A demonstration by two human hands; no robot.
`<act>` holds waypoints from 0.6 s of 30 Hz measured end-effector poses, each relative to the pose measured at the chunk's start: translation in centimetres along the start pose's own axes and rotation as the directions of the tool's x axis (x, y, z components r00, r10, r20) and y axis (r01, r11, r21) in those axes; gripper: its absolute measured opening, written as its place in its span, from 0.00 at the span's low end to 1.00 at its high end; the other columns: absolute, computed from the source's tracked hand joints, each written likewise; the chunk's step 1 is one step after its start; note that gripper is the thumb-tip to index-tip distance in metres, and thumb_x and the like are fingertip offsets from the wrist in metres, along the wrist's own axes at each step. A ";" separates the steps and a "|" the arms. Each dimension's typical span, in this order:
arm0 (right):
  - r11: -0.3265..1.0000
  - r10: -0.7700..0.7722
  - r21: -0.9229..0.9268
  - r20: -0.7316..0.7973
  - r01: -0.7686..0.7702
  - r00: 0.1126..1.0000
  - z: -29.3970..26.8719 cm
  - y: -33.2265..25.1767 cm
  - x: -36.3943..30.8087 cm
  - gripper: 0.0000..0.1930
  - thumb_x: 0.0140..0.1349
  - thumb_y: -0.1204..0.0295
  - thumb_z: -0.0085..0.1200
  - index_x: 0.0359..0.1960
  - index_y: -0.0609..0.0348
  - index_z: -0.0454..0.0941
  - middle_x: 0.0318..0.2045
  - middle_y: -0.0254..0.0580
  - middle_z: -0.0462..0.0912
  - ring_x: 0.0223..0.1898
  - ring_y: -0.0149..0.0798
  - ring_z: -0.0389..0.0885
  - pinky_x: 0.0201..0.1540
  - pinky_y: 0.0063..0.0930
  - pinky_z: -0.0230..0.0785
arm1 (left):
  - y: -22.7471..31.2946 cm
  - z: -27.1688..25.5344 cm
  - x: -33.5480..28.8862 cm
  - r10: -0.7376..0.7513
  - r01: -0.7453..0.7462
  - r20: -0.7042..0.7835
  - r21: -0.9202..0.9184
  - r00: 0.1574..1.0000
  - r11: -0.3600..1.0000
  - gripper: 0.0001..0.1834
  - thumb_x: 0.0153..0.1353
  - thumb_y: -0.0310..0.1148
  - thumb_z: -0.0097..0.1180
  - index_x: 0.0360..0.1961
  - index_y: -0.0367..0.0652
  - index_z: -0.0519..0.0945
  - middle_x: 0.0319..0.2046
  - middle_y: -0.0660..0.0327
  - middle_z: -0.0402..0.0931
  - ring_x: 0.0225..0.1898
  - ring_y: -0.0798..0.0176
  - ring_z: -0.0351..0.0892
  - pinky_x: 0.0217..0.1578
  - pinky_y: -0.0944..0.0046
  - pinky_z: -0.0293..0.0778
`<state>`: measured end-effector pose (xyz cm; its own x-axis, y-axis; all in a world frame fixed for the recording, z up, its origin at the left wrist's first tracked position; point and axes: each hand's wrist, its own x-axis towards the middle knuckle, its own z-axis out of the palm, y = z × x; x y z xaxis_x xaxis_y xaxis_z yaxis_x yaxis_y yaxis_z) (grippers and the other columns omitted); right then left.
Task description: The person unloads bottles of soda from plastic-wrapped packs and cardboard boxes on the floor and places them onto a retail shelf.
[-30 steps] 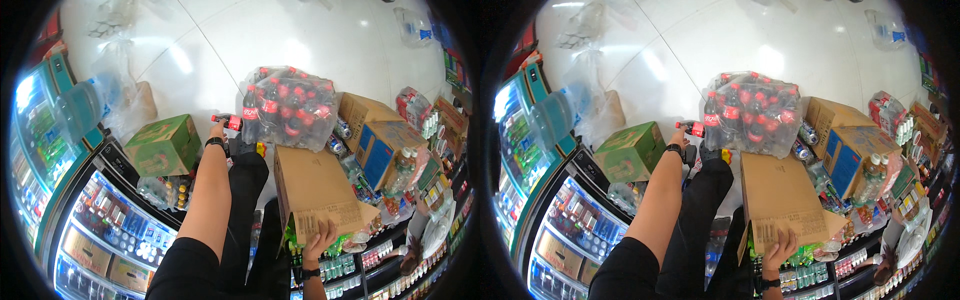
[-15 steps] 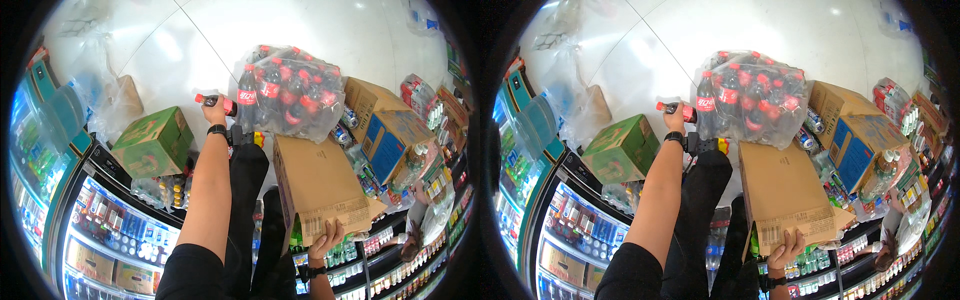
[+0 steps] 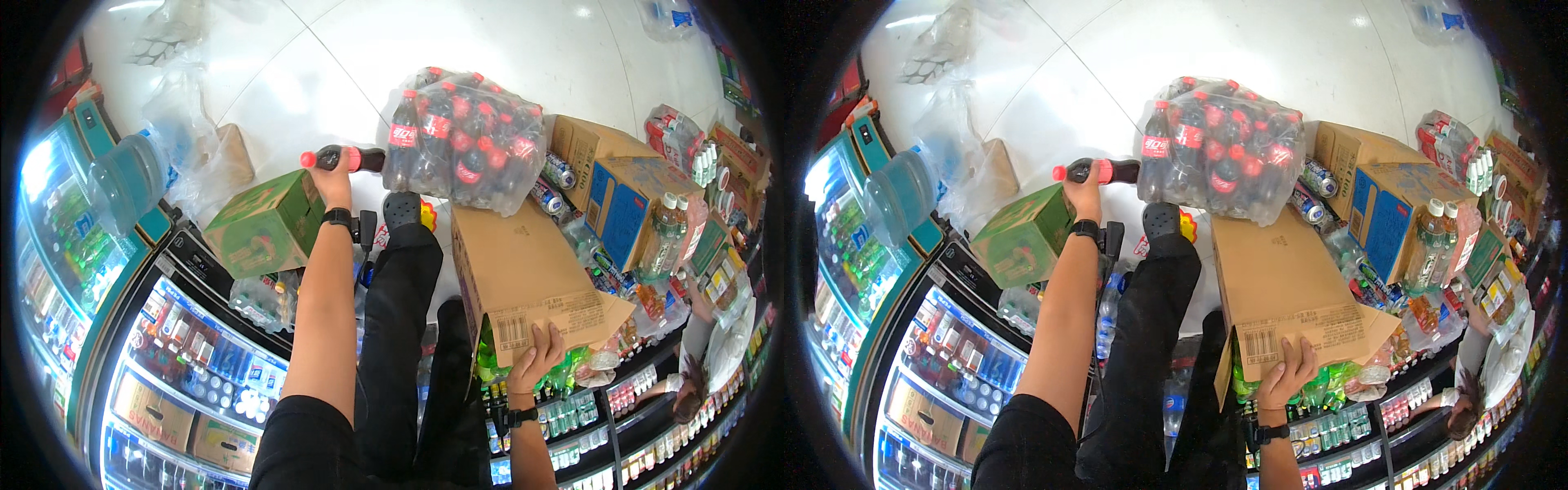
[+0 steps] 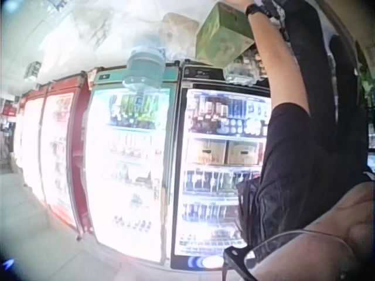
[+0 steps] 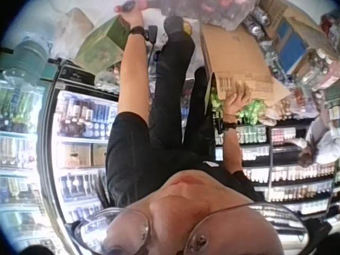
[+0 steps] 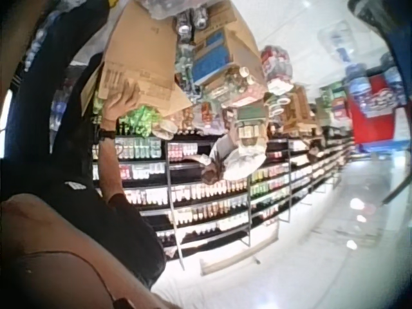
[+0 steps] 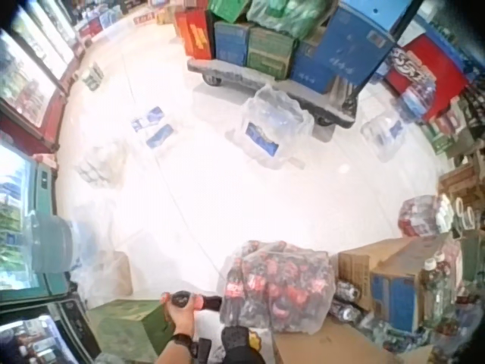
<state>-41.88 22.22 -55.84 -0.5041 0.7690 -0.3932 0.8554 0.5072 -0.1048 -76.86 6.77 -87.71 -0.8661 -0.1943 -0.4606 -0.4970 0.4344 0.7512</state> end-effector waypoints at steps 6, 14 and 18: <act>1.000 -0.010 0.028 -0.009 0.010 1.000 0.3 0.3 -0.2 0.19 0.63 0.65 0.32 0.48 0.58 0.74 0.56 0.48 0.63 0.57 0.53 0.55 0.60 0.47 0.48 | 4.4 1.2 -2.2 0.240 -0.297 0.287 0.175 0.927 0.939 0.25 0.41 0.34 0.67 0.40 0.38 0.71 0.33 0.54 0.76 0.36 0.57 0.77 0.40 0.61 0.72; 0.996 -0.008 0.085 -0.018 0.010 1.000 -0.7 -0.4 1.2 0.18 0.61 0.68 0.35 0.48 0.57 0.73 0.55 0.50 0.63 0.57 0.54 0.56 0.59 0.48 0.49 | 11.2 0.6 -4.6 0.376 -0.477 0.400 0.190 0.836 0.858 0.25 0.40 0.32 0.67 0.41 0.39 0.71 0.32 0.55 0.76 0.35 0.57 0.78 0.38 0.62 0.73; 1.000 -0.016 0.006 0.009 0.016 1.000 -2.4 -0.8 1.0 0.18 0.60 0.67 0.40 0.51 0.55 0.71 0.56 0.52 0.62 0.60 0.54 0.55 0.62 0.50 0.44 | 19.3 -4.3 -6.6 0.268 -0.357 0.533 0.069 0.803 0.932 0.16 0.48 0.33 0.62 0.36 0.35 0.75 0.30 0.61 0.78 0.32 0.67 0.77 0.37 0.67 0.72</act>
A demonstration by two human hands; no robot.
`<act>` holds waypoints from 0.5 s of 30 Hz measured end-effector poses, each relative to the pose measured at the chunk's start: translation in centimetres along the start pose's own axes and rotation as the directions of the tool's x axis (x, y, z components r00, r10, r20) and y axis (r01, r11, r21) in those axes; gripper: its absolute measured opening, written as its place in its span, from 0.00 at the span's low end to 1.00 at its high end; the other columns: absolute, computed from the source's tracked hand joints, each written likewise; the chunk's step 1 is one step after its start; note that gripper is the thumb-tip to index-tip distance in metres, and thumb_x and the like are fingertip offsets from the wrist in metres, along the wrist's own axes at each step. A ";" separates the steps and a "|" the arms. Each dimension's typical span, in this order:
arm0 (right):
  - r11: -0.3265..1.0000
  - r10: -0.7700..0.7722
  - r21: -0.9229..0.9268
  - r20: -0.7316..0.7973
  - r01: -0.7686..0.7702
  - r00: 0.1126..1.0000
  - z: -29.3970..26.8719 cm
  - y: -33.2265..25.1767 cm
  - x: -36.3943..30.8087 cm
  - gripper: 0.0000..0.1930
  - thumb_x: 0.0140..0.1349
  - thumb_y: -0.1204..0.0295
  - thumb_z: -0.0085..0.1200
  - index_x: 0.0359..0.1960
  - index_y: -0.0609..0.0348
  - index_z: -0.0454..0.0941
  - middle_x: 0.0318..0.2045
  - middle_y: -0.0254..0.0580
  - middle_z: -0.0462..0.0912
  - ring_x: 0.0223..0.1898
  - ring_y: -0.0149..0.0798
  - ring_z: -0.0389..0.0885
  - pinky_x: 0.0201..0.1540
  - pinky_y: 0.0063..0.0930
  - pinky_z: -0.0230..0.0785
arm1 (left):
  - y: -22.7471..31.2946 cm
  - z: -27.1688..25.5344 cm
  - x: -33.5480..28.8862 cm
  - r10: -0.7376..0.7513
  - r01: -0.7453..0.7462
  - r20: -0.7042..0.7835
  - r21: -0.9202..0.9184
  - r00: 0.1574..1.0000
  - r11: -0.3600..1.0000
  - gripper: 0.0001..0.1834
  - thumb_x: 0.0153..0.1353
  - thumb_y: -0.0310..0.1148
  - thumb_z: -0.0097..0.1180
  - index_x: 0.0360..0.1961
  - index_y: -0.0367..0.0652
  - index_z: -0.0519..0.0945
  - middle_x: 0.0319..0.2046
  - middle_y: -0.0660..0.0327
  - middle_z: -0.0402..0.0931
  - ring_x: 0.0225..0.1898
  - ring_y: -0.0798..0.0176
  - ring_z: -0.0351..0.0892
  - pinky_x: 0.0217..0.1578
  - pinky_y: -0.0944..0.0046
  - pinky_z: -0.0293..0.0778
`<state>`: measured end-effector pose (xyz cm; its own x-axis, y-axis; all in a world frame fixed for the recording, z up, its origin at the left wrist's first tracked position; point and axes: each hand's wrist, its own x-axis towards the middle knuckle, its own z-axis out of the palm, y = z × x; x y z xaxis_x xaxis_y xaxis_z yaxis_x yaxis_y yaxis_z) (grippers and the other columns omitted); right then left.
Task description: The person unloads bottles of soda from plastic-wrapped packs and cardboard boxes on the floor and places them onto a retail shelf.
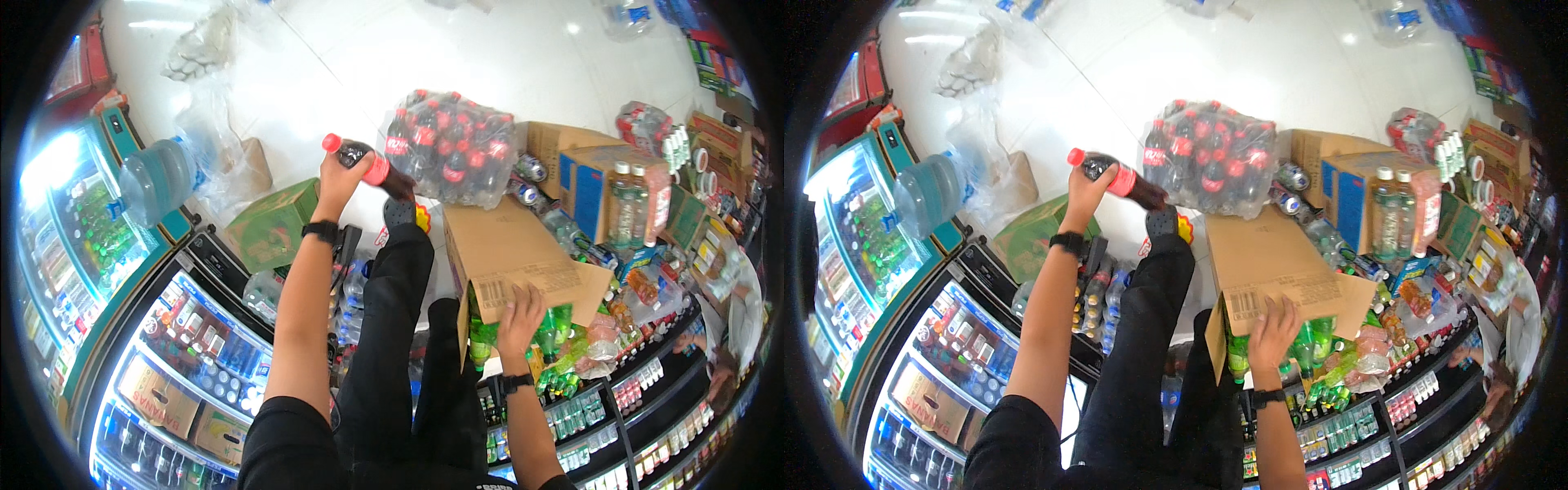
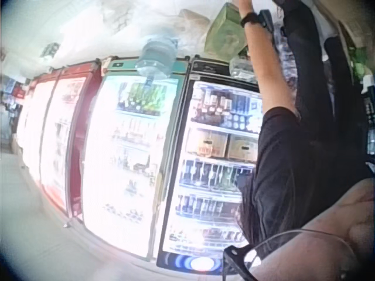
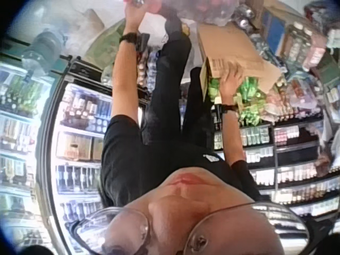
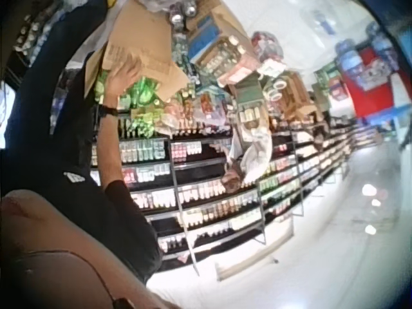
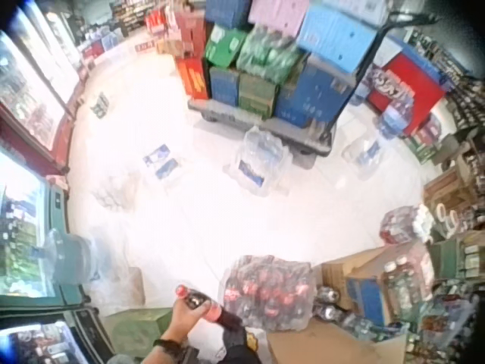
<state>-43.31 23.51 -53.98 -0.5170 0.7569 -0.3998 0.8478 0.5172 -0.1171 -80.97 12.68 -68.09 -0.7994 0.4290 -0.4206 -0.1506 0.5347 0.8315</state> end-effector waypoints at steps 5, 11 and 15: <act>0.988 -0.154 -0.013 -0.003 0.154 0.988 -7.1 -3.0 -2.1 0.23 0.61 0.60 0.43 0.53 0.61 0.68 0.57 0.56 0.63 0.61 0.55 0.56 0.64 0.51 0.42 | 14.1 -3.3 -9.3 -0.015 0.136 0.267 -0.441 0.964 0.887 0.12 0.60 0.34 0.45 0.34 0.36 0.76 0.28 0.64 0.75 0.30 0.72 0.71 0.36 0.71 0.67; -0.460 -0.567 0.690 0.256 -0.559 0.783 -29.5 -8.8 -10.1 0.29 0.62 0.57 0.46 0.59 0.64 0.56 0.45 0.52 0.73 0.47 0.44 0.75 0.50 0.35 0.69 | 36.0 -3.3 -24.0 0.338 0.279 0.590 -0.715 0.734 0.641 0.24 0.58 0.52 0.41 0.38 0.39 0.70 0.29 0.47 0.76 0.33 0.51 0.79 0.38 0.54 0.76; 0.298 -0.148 0.858 -0.391 0.418 0.908 -38.5 -6.0 -17.8 0.36 0.49 0.70 0.59 0.60 0.59 0.55 0.46 0.54 0.72 0.42 0.40 0.76 0.42 0.29 0.71 | 44.8 -0.1 -33.5 0.315 0.401 0.777 -0.571 0.545 0.716 0.42 0.60 0.66 0.22 0.48 0.34 0.68 0.39 0.47 0.75 0.41 0.50 0.78 0.40 0.56 0.77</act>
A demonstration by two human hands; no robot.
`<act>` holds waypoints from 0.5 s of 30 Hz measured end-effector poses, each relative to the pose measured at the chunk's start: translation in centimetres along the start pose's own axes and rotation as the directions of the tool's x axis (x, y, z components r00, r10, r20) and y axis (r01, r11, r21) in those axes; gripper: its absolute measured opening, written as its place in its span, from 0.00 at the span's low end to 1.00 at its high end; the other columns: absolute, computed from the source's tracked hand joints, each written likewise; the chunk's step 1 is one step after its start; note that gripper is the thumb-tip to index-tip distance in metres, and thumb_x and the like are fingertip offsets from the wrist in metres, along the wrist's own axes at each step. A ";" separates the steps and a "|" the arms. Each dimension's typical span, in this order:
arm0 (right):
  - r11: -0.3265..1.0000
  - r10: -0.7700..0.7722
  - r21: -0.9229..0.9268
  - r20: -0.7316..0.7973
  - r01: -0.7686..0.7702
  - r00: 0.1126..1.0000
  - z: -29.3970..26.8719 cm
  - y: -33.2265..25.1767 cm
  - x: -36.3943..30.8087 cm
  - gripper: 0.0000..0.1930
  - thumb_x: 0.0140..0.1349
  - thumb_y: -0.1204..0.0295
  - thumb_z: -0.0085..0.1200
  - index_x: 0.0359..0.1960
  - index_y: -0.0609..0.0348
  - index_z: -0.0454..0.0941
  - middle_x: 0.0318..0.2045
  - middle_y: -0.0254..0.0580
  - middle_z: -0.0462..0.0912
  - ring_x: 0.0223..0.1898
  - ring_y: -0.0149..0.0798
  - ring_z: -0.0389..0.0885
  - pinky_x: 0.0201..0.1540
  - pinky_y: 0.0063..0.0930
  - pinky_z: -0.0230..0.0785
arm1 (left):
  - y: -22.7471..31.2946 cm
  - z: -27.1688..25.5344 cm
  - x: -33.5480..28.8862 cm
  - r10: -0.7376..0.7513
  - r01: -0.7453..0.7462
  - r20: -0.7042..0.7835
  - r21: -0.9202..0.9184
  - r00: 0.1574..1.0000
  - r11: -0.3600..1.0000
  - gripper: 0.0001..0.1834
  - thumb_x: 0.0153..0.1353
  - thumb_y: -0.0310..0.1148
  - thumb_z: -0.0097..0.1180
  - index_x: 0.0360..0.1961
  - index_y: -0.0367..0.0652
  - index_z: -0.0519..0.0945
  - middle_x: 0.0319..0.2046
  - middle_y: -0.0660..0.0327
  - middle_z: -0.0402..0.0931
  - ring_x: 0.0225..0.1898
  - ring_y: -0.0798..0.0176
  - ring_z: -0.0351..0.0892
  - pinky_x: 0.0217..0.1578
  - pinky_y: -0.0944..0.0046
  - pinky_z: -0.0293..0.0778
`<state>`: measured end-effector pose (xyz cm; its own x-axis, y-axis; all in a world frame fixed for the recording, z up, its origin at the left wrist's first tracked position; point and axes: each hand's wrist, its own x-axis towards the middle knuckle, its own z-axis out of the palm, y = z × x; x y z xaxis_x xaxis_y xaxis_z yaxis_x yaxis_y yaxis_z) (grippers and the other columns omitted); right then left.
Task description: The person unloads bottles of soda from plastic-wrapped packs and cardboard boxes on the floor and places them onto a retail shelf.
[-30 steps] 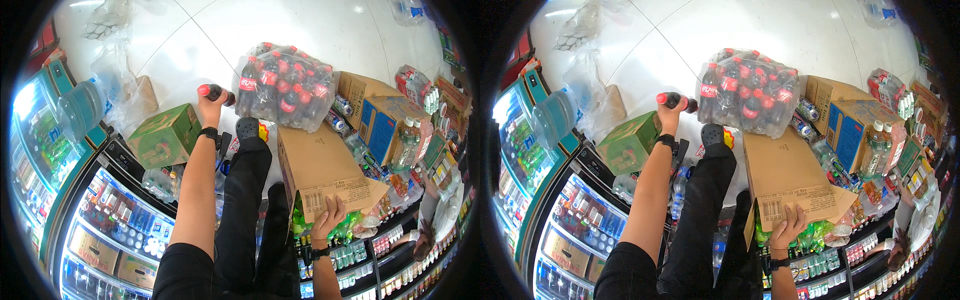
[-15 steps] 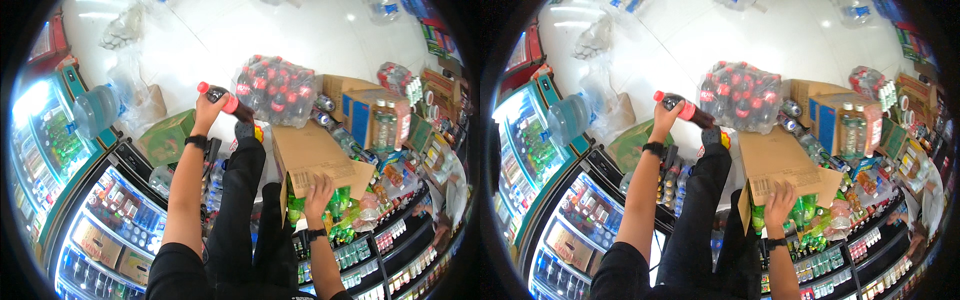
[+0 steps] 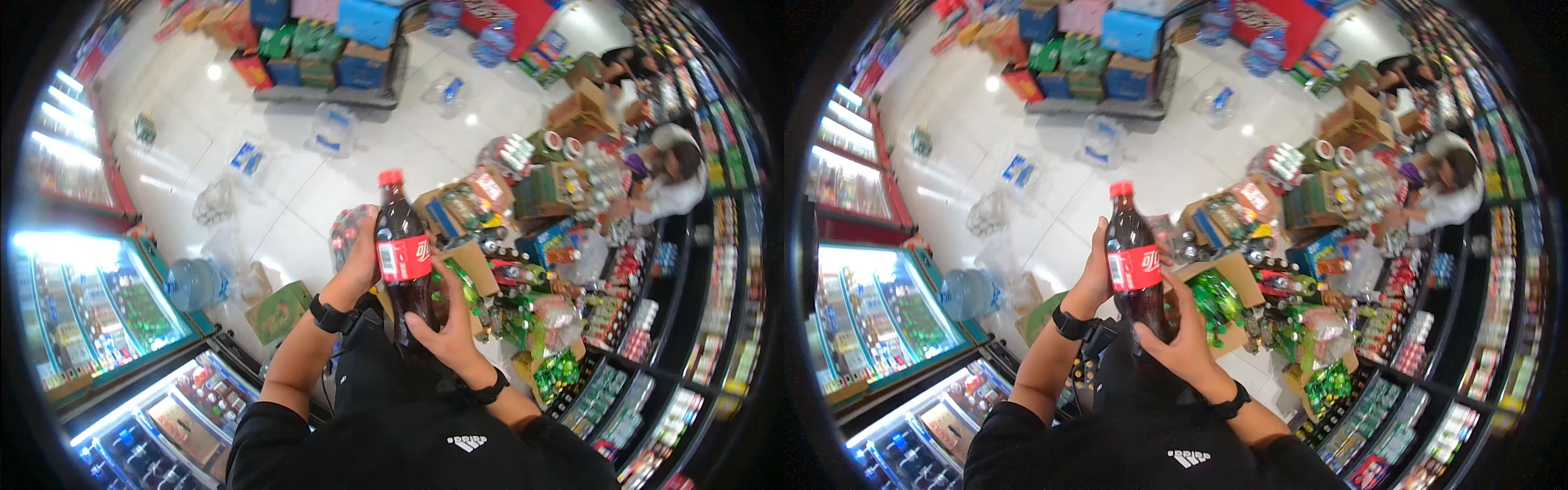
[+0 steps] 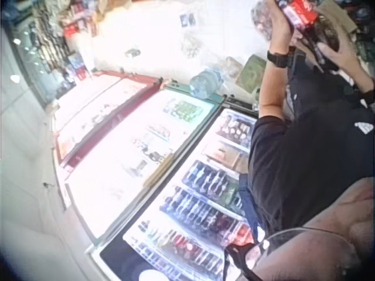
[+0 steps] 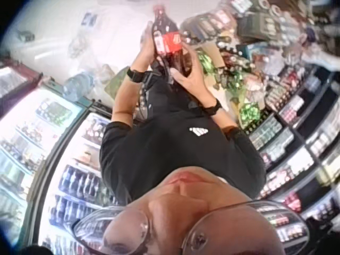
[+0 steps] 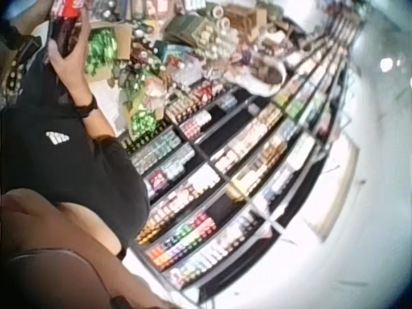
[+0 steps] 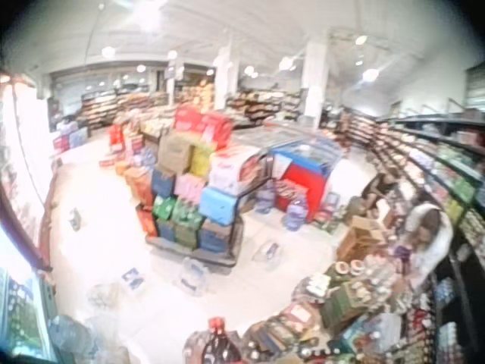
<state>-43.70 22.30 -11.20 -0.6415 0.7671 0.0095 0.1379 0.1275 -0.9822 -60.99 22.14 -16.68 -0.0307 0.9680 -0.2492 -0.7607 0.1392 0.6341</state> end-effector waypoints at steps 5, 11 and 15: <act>0.819 -0.411 -0.529 -0.269 0.224 0.871 -8.3 -6.6 -5.2 0.38 0.42 0.75 0.63 0.59 0.56 0.62 0.36 0.47 0.73 0.36 0.42 0.75 0.37 0.30 0.69 | -3.6 16.6 -2.8 0.194 -0.196 0.026 0.129 0.981 0.972 0.41 0.61 0.65 0.21 0.49 0.35 0.69 0.41 0.53 0.75 0.43 0.59 0.77 0.46 0.61 0.73; 0.777 -0.520 -0.592 -0.412 0.214 0.749 -14.4 -9.7 -13.3 0.36 0.43 0.68 0.64 0.58 0.54 0.63 0.38 0.48 0.73 0.37 0.45 0.76 0.38 0.33 0.71 | -7.4 27.1 -6.1 0.161 -0.162 0.177 -0.010 0.971 0.987 0.41 0.61 0.65 0.22 0.49 0.36 0.69 0.40 0.53 0.75 0.41 0.59 0.77 0.45 0.60 0.74; 0.918 -0.393 -0.242 -0.464 0.313 0.794 -16.9 -8.9 -17.8 0.39 0.45 0.70 0.62 0.60 0.58 0.56 0.45 0.47 0.68 0.46 0.40 0.70 0.48 0.32 0.66 | -10.1 30.2 -6.4 0.085 -0.044 0.307 -0.138 0.948 0.990 0.46 0.56 0.71 0.21 0.48 0.37 0.69 0.38 0.55 0.74 0.40 0.59 0.77 0.41 0.58 0.77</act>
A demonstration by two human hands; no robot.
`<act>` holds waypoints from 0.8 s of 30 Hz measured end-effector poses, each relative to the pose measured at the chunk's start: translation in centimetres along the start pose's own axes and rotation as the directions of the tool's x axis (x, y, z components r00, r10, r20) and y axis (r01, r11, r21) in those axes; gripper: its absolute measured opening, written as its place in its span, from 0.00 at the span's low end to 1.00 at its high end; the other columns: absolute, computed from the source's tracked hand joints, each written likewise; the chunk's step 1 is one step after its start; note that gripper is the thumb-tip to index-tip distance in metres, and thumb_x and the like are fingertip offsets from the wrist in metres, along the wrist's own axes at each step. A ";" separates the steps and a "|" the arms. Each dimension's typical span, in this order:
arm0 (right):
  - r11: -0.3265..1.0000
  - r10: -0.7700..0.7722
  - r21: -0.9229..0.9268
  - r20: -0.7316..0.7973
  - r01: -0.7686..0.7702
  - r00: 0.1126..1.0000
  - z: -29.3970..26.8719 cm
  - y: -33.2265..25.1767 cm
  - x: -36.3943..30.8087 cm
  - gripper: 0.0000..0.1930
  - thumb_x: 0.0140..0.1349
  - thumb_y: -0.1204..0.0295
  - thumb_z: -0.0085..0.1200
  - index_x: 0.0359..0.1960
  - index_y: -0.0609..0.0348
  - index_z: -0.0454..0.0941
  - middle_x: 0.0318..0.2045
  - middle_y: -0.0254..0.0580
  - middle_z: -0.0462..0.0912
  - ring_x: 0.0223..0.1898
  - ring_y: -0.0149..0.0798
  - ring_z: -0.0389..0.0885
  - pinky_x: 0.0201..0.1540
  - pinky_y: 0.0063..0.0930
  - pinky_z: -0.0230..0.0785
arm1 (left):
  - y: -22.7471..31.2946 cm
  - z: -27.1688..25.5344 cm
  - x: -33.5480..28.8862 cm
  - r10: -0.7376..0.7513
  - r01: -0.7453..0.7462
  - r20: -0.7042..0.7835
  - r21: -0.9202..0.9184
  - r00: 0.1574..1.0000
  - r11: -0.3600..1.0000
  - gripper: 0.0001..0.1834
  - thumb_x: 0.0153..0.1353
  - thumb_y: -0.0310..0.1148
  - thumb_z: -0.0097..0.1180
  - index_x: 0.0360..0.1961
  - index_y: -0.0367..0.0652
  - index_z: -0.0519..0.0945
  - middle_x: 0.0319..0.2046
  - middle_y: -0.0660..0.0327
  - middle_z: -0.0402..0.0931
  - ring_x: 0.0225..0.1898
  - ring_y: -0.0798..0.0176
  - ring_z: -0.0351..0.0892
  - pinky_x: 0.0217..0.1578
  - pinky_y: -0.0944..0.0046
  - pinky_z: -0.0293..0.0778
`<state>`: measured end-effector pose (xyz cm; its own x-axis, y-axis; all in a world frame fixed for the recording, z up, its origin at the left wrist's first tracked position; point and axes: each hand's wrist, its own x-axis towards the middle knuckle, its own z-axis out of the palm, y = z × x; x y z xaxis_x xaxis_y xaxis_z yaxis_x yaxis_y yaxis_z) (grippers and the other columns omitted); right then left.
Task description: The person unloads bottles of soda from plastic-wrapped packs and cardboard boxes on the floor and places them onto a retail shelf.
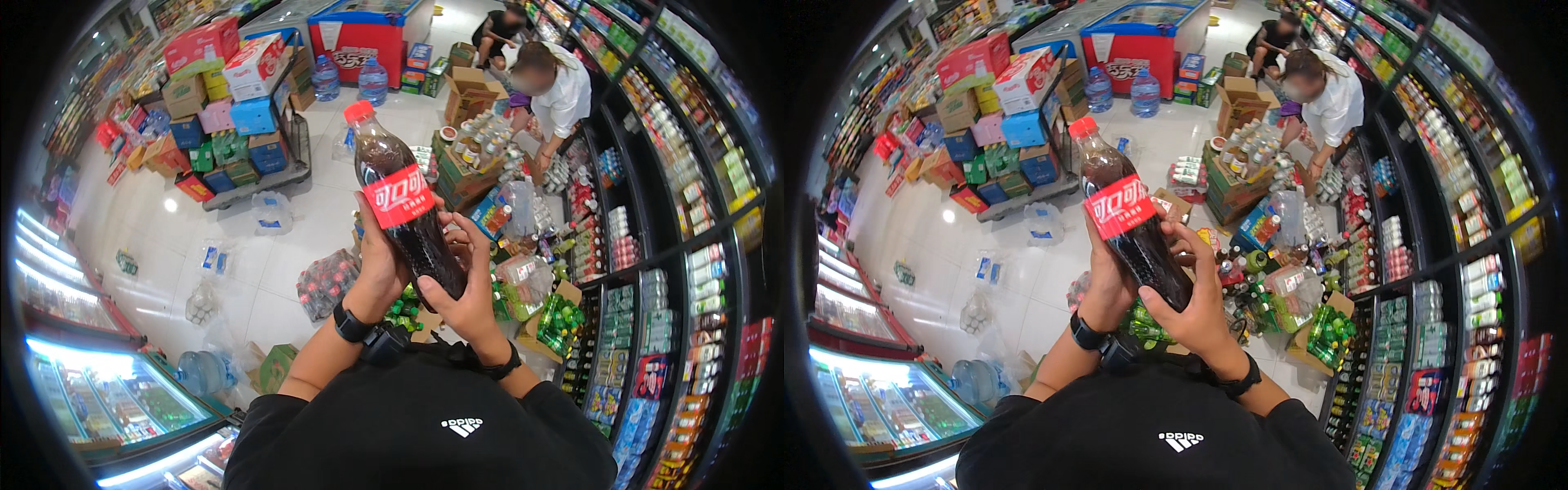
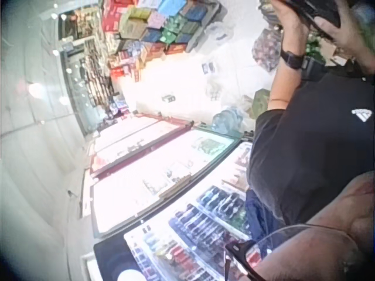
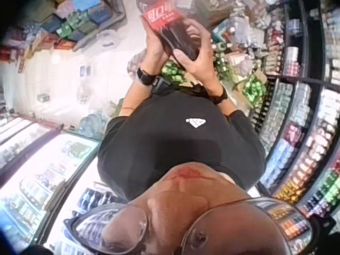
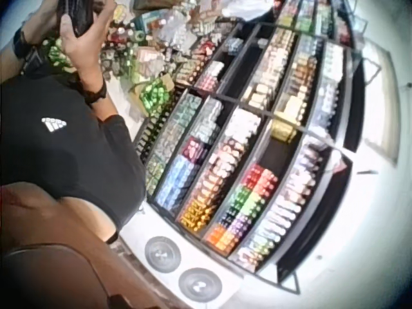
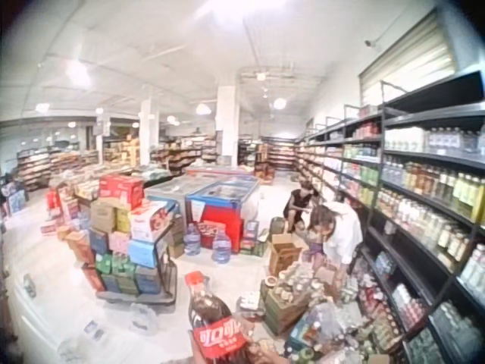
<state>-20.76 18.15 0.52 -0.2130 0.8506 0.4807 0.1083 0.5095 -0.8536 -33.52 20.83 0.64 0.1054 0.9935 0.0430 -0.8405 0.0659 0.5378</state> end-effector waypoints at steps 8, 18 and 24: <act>0.863 0.249 0.431 0.089 -0.262 0.964 -4.0 -0.9 -3.6 0.44 0.48 0.67 0.61 0.63 0.56 0.44 0.49 0.51 0.61 0.52 0.39 0.65 0.52 0.30 0.63 | -3.1 3.0 0.3 -0.010 0.015 0.128 -0.039 0.992 0.999 0.45 0.55 0.71 0.22 0.50 0.39 0.67 0.40 0.56 0.72 0.41 0.60 0.77 0.39 0.59 0.77; 0.990 -0.042 0.125 -0.182 0.066 0.982 -3.3 -0.8 -6.6 0.41 0.39 0.72 0.66 0.56 0.59 0.56 0.48 0.48 0.61 0.48 0.39 0.68 0.51 0.29 0.63 | -4.1 4.5 -0.8 -0.111 0.137 0.399 -0.036 0.910 0.990 0.36 0.60 0.62 0.34 0.54 0.40 0.64 0.35 0.56 0.70 0.39 0.58 0.73 0.49 0.56 0.70; 0.948 -0.280 -0.224 -0.251 0.226 0.926 -3.7 -1.8 -7.6 0.40 0.35 0.73 0.69 0.54 0.56 0.61 0.46 0.50 0.61 0.45 0.45 0.69 0.48 0.32 0.65 | -5.0 4.2 -1.0 -0.109 0.176 0.487 -0.093 0.866 0.980 0.38 0.58 0.65 0.34 0.53 0.40 0.63 0.39 0.53 0.71 0.41 0.56 0.74 0.46 0.58 0.71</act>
<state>-15.77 11.25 -0.90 0.0161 0.6778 0.7351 0.2724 0.7044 -0.6555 -27.21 19.08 1.44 0.4421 0.8084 0.3887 -0.8547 0.2483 0.4559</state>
